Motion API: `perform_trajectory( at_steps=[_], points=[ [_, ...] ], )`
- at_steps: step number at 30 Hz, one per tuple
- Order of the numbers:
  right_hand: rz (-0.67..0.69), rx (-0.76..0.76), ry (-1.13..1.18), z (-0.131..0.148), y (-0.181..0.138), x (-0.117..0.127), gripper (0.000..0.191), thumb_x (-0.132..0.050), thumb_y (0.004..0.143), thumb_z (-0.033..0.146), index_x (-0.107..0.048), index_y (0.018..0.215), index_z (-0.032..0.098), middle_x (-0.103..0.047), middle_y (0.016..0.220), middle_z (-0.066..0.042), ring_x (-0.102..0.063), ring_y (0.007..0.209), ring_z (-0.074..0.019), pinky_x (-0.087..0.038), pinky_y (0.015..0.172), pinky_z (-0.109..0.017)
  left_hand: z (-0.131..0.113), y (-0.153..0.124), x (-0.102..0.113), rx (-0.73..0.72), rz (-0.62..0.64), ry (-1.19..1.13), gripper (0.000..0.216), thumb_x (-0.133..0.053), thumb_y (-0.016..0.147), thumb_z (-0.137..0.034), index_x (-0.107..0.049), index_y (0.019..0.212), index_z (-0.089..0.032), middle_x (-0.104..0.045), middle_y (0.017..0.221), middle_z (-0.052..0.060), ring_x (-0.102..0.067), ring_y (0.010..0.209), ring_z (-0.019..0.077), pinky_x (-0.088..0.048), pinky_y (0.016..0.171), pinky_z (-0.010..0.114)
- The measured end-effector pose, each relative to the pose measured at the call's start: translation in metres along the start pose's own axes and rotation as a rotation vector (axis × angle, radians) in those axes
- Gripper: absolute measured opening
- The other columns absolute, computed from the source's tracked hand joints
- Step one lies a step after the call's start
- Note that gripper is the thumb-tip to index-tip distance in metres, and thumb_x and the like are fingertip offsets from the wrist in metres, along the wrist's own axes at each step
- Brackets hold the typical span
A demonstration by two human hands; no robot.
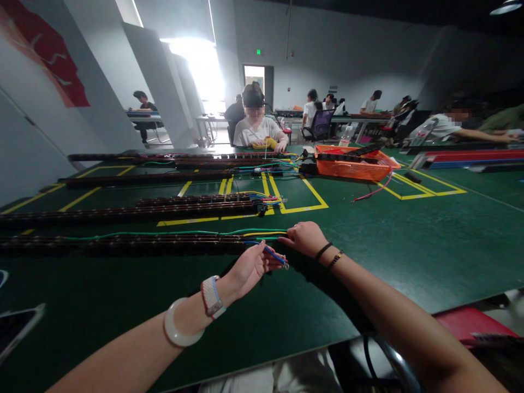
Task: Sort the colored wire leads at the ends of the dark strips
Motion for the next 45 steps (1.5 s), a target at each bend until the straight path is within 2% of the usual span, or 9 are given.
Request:
perform_trajectory(
  at_steps=[10,16,22,26,30,35,37,41,45],
  points=[
    [-0.039,0.075,-0.008,0.007,-0.003,-0.005,0.044,-0.041,0.089,0.049,-0.067,0.072,0.017,-0.068,0.074,-0.009,-0.062,0.069,-0.019,-0.033,0.057,-0.026,0.002,0.002,0.002,0.003,0.049,-0.011,0.031,-0.039,0.092,-0.031,-0.059,0.086,-0.008,-0.067,0.094,0.017,-0.064,0.089,0.0243,-0.046,0.085,0.04],
    [-0.274,0.16,0.177,0.008,-0.011,0.015,0.039,-0.038,0.092,0.041,-0.06,0.07,0.017,-0.062,0.065,-0.003,-0.053,0.059,-0.0113,-0.025,0.055,-0.025,0.005,0.003,0.006,-0.008,0.072,-0.016,0.032,-0.043,0.09,-0.035,-0.06,0.092,-0.008,-0.066,0.1,0.019,-0.063,0.093,0.0251,-0.044,0.09,0.042],
    [-0.367,0.602,0.162,0.024,-0.035,0.038,0.048,-0.038,0.086,0.058,-0.058,0.07,0.018,-0.056,0.062,-0.003,-0.046,0.06,-0.0129,-0.026,0.061,-0.028,0.003,0.0,0.005,0.013,-0.008,-0.022,0.028,-0.048,0.088,-0.032,-0.062,0.084,-0.009,-0.068,0.089,0.014,-0.065,0.086,0.0221,-0.046,0.089,0.038],
    [-0.36,0.702,0.098,0.032,-0.039,0.036,0.044,-0.038,0.088,0.056,-0.06,0.078,0.019,-0.056,0.062,-0.002,-0.045,0.058,-0.0128,-0.024,0.059,-0.029,0.002,0.0,0.005,0.021,-0.056,-0.021,0.025,-0.047,0.089,-0.031,-0.061,0.081,-0.011,-0.068,0.084,0.011,-0.065,0.08,0.0195,-0.048,0.083,0.036],
    [-0.39,0.647,0.126,0.031,-0.034,0.033,0.036,-0.038,0.091,0.041,-0.058,0.072,0.018,-0.057,0.061,-0.002,-0.046,0.058,-0.0115,-0.025,0.06,-0.028,0.001,0.001,0.003,0.009,0.009,-0.025,0.027,-0.049,0.088,-0.035,-0.062,0.084,-0.011,-0.069,0.087,0.011,-0.065,0.084,0.0199,-0.046,0.088,0.037],
    [-0.383,0.274,0.216,0.01,-0.02,0.029,0.037,-0.039,0.091,0.038,-0.056,0.066,0.018,-0.058,0.061,-0.002,-0.048,0.057,-0.0111,-0.024,0.057,-0.026,0.003,-0.005,-0.011,0.051,0.189,0.186,0.048,-0.038,0.089,-0.048,-0.064,0.083,-0.008,-0.069,0.093,0.018,-0.065,0.091,0.0251,-0.043,0.09,0.043],
    [-0.31,0.219,0.239,0.005,-0.015,0.024,0.037,-0.041,0.09,0.039,-0.057,0.064,0.018,-0.058,0.059,-0.002,-0.048,0.057,-0.0112,-0.023,0.056,-0.025,0.004,-0.009,-0.016,0.043,0.23,0.332,0.05,-0.037,0.089,-0.05,-0.065,0.08,-0.009,-0.069,0.091,0.018,-0.065,0.088,0.0248,-0.045,0.087,0.042],
    [-0.135,0.398,0.271,0.013,-0.013,0.015,0.036,-0.045,0.088,0.036,-0.057,0.059,0.018,-0.056,0.054,-0.001,-0.048,0.056,-0.0113,-0.028,0.062,-0.025,0.003,-0.012,-0.02,0.015,0.263,0.455,0.045,-0.041,0.088,-0.046,-0.066,0.078,-0.01,-0.07,0.09,0.017,-0.065,0.085,0.0231,-0.046,0.084,0.038],
    [-0.09,0.509,0.246,0.022,-0.016,0.01,0.033,-0.046,0.087,0.033,-0.059,0.061,0.018,-0.059,0.057,-0.002,-0.051,0.062,-0.0131,-0.03,0.072,-0.028,0.003,-0.012,-0.021,0.014,0.264,0.417,0.042,-0.044,0.087,-0.045,-0.065,0.075,-0.01,-0.07,0.086,0.016,-0.066,0.081,0.0231,-0.048,0.081,0.038]
  ],
)
Point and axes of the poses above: each hand's wrist, its own y-axis towards the middle knuckle, its own x-axis out of the back of the hand, z = x × y, the point moved 5 cm from there along y, towards the middle knuckle
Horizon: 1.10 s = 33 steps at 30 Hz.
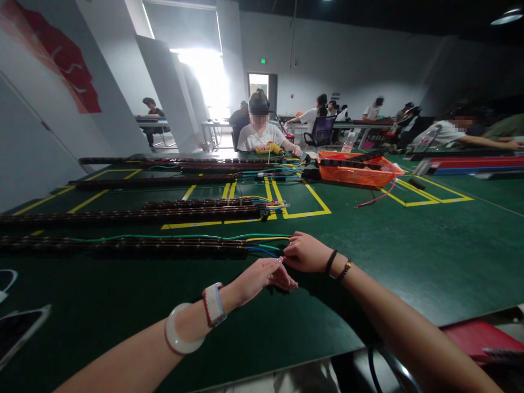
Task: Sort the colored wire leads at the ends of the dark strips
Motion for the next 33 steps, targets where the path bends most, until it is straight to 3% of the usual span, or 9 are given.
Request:
perform_trajectory(
  at_steps=[5,8,12,16,19,22,27,33],
  points=[
    [0.075,0.023,0.002,0.006,0.002,-0.012,0.022,-0.051,0.081,0.026,-0.062,0.063,0.019,-0.064,0.063,-0.002,-0.051,0.063,-0.0132,-0.03,0.073,-0.029,-0.001,0.0,0.0,-0.005,-0.003,-0.006,0.041,-0.045,0.086,-0.044,-0.065,0.075,-0.01,-0.07,0.084,0.017,-0.066,0.082,0.0242,-0.048,0.082,0.04],
    [0.044,0.013,0.053,0.005,0.003,-0.007,0.026,-0.051,0.082,0.029,-0.06,0.06,0.019,-0.06,0.059,0.0,-0.049,0.061,-0.0121,-0.03,0.072,-0.028,-0.001,0.0,0.0,0.003,-0.001,0.0,0.043,-0.045,0.086,-0.046,-0.065,0.074,-0.01,-0.07,0.085,0.017,-0.066,0.081,0.0234,-0.048,0.082,0.039],
    [-0.195,-0.246,0.206,-0.022,0.0,0.011,0.041,-0.042,0.09,0.041,-0.055,0.06,0.017,-0.051,0.055,0.001,-0.043,0.057,-0.0106,-0.031,0.063,-0.025,-0.001,0.0,0.0,0.021,-0.007,0.017,0.047,-0.043,0.086,-0.05,-0.066,0.074,-0.011,-0.07,0.085,0.015,-0.066,0.081,0.0225,-0.048,0.081,0.037],
    [-0.374,-0.521,0.369,-0.057,-0.009,0.006,0.033,-0.048,0.086,0.045,-0.062,0.08,0.016,-0.055,0.076,-0.002,-0.048,0.064,-0.0116,-0.037,0.061,-0.023,0.0,0.001,0.0,0.039,-0.02,0.006,0.045,-0.044,0.086,-0.049,-0.065,0.073,-0.011,-0.071,0.083,0.015,-0.067,0.08,0.0229,-0.049,0.079,0.037],
    [-0.337,-0.541,0.36,-0.065,-0.008,-0.01,0.036,-0.058,0.08,0.047,-0.064,0.099,0.017,-0.055,0.092,-0.006,-0.052,0.077,-0.0143,-0.04,0.072,-0.027,0.0,0.002,0.0,0.037,-0.023,0.0,0.045,-0.045,0.085,-0.049,-0.064,0.072,-0.011,-0.071,0.082,0.015,-0.067,0.08,0.0229,-0.049,0.079,0.037],
    [-0.235,-0.505,0.297,-0.06,-0.001,-0.021,0.043,-0.058,0.078,0.053,-0.064,0.107,0.022,-0.056,0.095,-0.006,-0.051,0.087,-0.0172,-0.037,0.08,-0.031,0.0,0.002,0.0,0.028,-0.023,-0.002,0.044,-0.046,0.085,-0.049,-0.064,0.071,-0.012,-0.071,0.081,0.014,-0.067,0.078,0.0227,-0.049,0.078,0.036],
    [-0.103,-0.466,0.319,-0.044,0.008,-0.021,0.046,-0.054,0.076,0.063,-0.066,0.103,0.027,-0.059,0.081,-0.002,-0.049,0.082,-0.0167,-0.031,0.078,-0.032,0.0,0.002,0.0,0.035,-0.023,0.018,0.043,-0.045,0.085,-0.047,-0.065,0.071,-0.012,-0.071,0.082,0.014,-0.067,0.078,0.0222,-0.048,0.079,0.036],
    [-0.075,-0.425,0.389,-0.03,0.017,-0.023,0.039,-0.06,0.075,0.056,-0.067,0.083,0.019,-0.062,0.073,-0.001,-0.052,0.072,-0.0131,-0.032,0.07,-0.026,0.002,0.003,0.001,0.055,-0.037,0.023,0.042,-0.043,0.087,-0.044,-0.065,0.071,-0.012,-0.071,0.08,0.012,-0.066,0.079,0.022,-0.048,0.079,0.035]
  ],
)
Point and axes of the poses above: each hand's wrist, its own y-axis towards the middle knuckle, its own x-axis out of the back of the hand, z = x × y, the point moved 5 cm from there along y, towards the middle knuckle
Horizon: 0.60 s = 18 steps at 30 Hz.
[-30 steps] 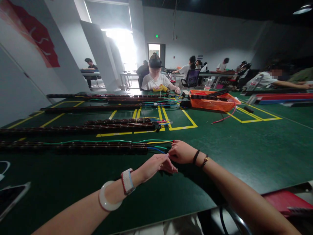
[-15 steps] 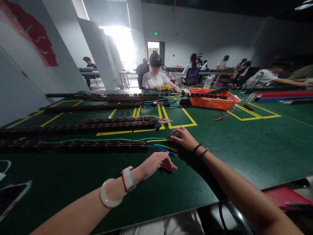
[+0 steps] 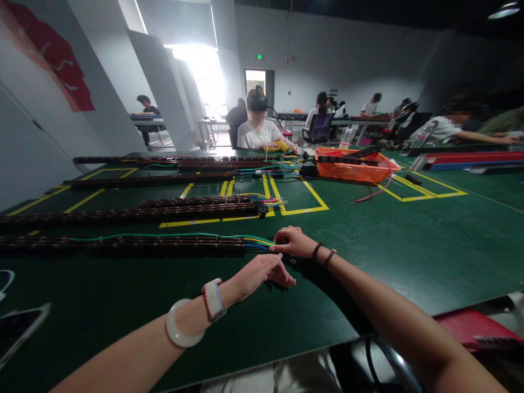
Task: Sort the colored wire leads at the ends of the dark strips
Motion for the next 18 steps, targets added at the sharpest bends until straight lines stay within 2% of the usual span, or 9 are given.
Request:
perform_trajectory(
  at_steps=[3,6,9,12,15,18],
  points=[
    [0.008,-0.007,0.039,0.005,0.001,-0.002,0.036,-0.062,0.075,0.052,-0.066,0.08,0.016,-0.063,0.073,-0.001,-0.053,0.069,-0.0121,-0.034,0.067,-0.025,0.001,0.001,0.001,0.0,-0.001,0.01,0.043,-0.042,0.088,-0.043,-0.065,0.07,-0.012,-0.071,0.08,0.013,-0.066,0.079,0.0218,-0.048,0.08,0.035],
    [0.028,-0.002,0.101,0.007,0.0,-0.002,0.036,-0.061,0.076,0.051,-0.066,0.085,0.017,-0.065,0.076,-0.001,-0.055,0.068,-0.0117,-0.036,0.064,-0.023,0.002,0.001,0.001,-0.01,0.004,0.008,0.043,-0.04,0.088,-0.042,-0.065,0.071,-0.012,-0.071,0.081,0.013,-0.066,0.079,0.0221,-0.048,0.079,0.036],
    [0.04,0.052,0.097,0.009,-0.001,-0.005,0.031,-0.063,0.076,0.045,-0.068,0.09,0.017,-0.066,0.078,-0.002,-0.056,0.07,-0.0122,-0.037,0.065,-0.023,0.001,0.0,0.001,-0.014,0.008,0.006,0.04,-0.042,0.088,-0.041,-0.065,0.071,-0.012,-0.071,0.081,0.013,-0.066,0.08,0.0219,-0.048,0.079,0.035],
    [0.035,0.116,0.062,0.01,0.0,-0.009,0.024,-0.063,0.079,0.037,-0.069,0.085,0.016,-0.066,0.078,-0.003,-0.055,0.07,-0.0119,-0.035,0.065,-0.023,0.0,-0.001,0.0,-0.005,0.014,0.019,0.04,-0.044,0.087,-0.041,-0.066,0.072,-0.011,-0.07,0.082,0.014,-0.066,0.079,0.0219,-0.048,0.079,0.034],
    [-0.029,0.155,0.004,0.01,0.001,-0.01,0.022,-0.062,0.08,0.037,-0.07,0.078,0.016,-0.066,0.077,-0.003,-0.054,0.071,-0.0119,-0.034,0.066,-0.024,0.001,0.001,0.002,0.021,0.027,-0.019,0.039,-0.045,0.087,-0.041,-0.066,0.082,-0.008,-0.07,0.087,0.017,-0.066,0.082,0.0236,-0.048,0.081,0.037],
    [-0.131,0.187,-0.129,0.015,-0.001,-0.006,0.014,-0.062,0.081,0.03,-0.07,0.075,0.02,-0.066,0.076,-0.002,-0.052,0.075,-0.0127,-0.03,0.074,-0.028,0.005,0.005,0.01,0.053,0.011,-0.199,0.04,-0.044,0.088,-0.04,-0.062,0.096,-0.005,-0.067,0.098,0.021,-0.064,0.091,0.0249,-0.044,0.09,0.041]
  ],
)
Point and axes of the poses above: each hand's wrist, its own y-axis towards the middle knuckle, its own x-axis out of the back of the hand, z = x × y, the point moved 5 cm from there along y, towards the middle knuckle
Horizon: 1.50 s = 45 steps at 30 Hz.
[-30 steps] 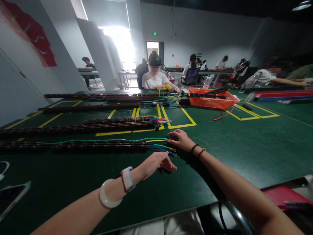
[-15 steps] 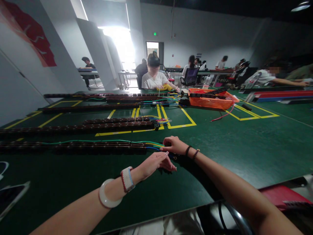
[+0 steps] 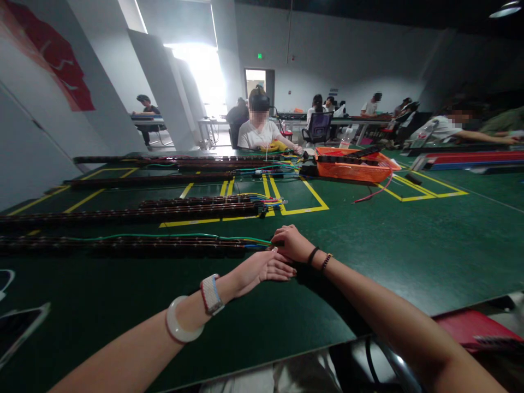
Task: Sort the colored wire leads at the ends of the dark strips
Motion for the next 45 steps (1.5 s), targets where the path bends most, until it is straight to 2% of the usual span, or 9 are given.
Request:
perform_trajectory(
  at_steps=[5,10,15,20,23,28,33,39,45],
  points=[
    [-0.046,0.106,-0.254,0.02,-0.003,0.011,0.023,-0.055,0.086,0.03,-0.067,0.07,0.019,-0.064,0.077,-0.003,-0.048,0.077,-0.0152,-0.027,0.077,-0.033,0.004,0.006,0.01,-0.005,-0.056,-0.291,0.038,-0.043,0.09,-0.037,-0.057,0.107,-0.006,-0.065,0.103,0.018,-0.061,0.099,0.023,-0.039,0.098,0.041],
    [-0.045,0.258,-0.539,0.041,-0.007,0.012,0.021,-0.045,0.09,0.017,-0.064,0.082,0.015,-0.061,0.082,-0.007,-0.045,0.081,-0.0185,-0.03,0.08,-0.036,-0.001,0.005,0.015,-0.18,-0.276,-0.415,0.018,-0.044,0.09,-0.018,-0.061,0.089,-0.011,-0.066,0.094,0.01,-0.062,0.091,0.0165,-0.042,0.096,0.035],
    [-0.025,0.375,-0.623,0.053,-0.01,0.006,0.021,-0.042,0.089,0.013,-0.063,0.09,0.011,-0.058,0.089,-0.01,-0.045,0.084,-0.0204,-0.032,0.086,-0.037,0.0,0.005,0.02,-0.155,-0.408,-0.469,0.024,-0.039,0.09,-0.009,-0.061,0.082,-0.013,-0.065,0.09,0.006,-0.062,0.081,0.0119,-0.046,0.09,0.031],
    [-0.003,0.321,-0.431,0.052,-0.013,0.013,0.022,-0.044,0.089,0.019,-0.061,0.099,0.01,-0.057,0.089,-0.009,-0.046,0.085,-0.0198,-0.036,0.085,-0.036,0.0,0.006,0.02,-0.161,-0.377,-0.473,0.022,-0.04,0.09,-0.012,-0.061,0.081,-0.011,-0.065,0.092,0.009,-0.062,0.088,0.015,-0.046,0.092,0.032],
    [-0.045,0.275,-0.225,0.044,-0.016,0.027,0.025,-0.043,0.09,0.022,-0.06,0.107,0.016,-0.058,0.093,-0.008,-0.048,0.088,-0.0181,-0.037,0.084,-0.034,-0.002,0.006,0.018,-0.182,-0.335,-0.461,0.02,-0.042,0.09,-0.014,-0.061,0.084,-0.01,-0.066,0.092,0.01,-0.062,0.091,0.017,-0.045,0.094,0.034],
    [-0.194,0.151,-0.011,0.024,-0.019,0.062,0.023,-0.044,0.092,0.029,-0.063,0.093,0.018,-0.06,0.087,-0.006,-0.052,0.083,-0.0156,-0.038,0.078,-0.03,-0.001,0.007,0.019,-0.172,-0.266,-0.451,0.021,-0.043,0.09,-0.016,-0.063,0.091,-0.009,-0.068,0.097,0.012,-0.063,0.095,0.0195,-0.044,0.096,0.037],
    [-0.244,0.003,-0.105,0.016,-0.035,0.084,0.031,-0.046,0.089,0.042,-0.059,0.076,0.017,-0.059,0.074,-0.004,-0.051,0.072,-0.0151,-0.035,0.07,-0.028,-0.002,0.006,0.019,-0.144,-0.253,-0.43,0.022,-0.049,0.088,-0.023,-0.063,0.093,-0.006,-0.066,0.102,0.015,-0.062,0.098,0.0212,-0.042,0.098,0.036],
    [-0.07,0.0,-0.319,0.026,-0.067,0.068,0.041,-0.05,0.084,0.053,-0.056,0.064,0.018,-0.059,0.064,-0.002,-0.049,0.065,-0.0141,-0.028,0.066,-0.028,-0.005,0.005,0.015,-0.132,-0.236,-0.409,0.024,-0.046,0.09,-0.023,-0.061,0.097,-0.005,-0.064,0.107,0.018,-0.06,0.104,0.0218,-0.04,0.1,0.037],
    [-0.063,0.082,-0.493,0.046,-0.08,0.043,0.03,-0.047,0.09,0.029,-0.058,0.065,0.018,-0.059,0.059,-0.001,-0.048,0.06,-0.0133,-0.024,0.064,-0.031,-0.003,0.008,0.017,-0.162,-0.217,-0.423,0.024,-0.048,0.089,-0.027,-0.06,0.095,-0.007,-0.065,0.104,0.017,-0.06,0.103,0.0221,-0.04,0.099,0.039]
  ],
)
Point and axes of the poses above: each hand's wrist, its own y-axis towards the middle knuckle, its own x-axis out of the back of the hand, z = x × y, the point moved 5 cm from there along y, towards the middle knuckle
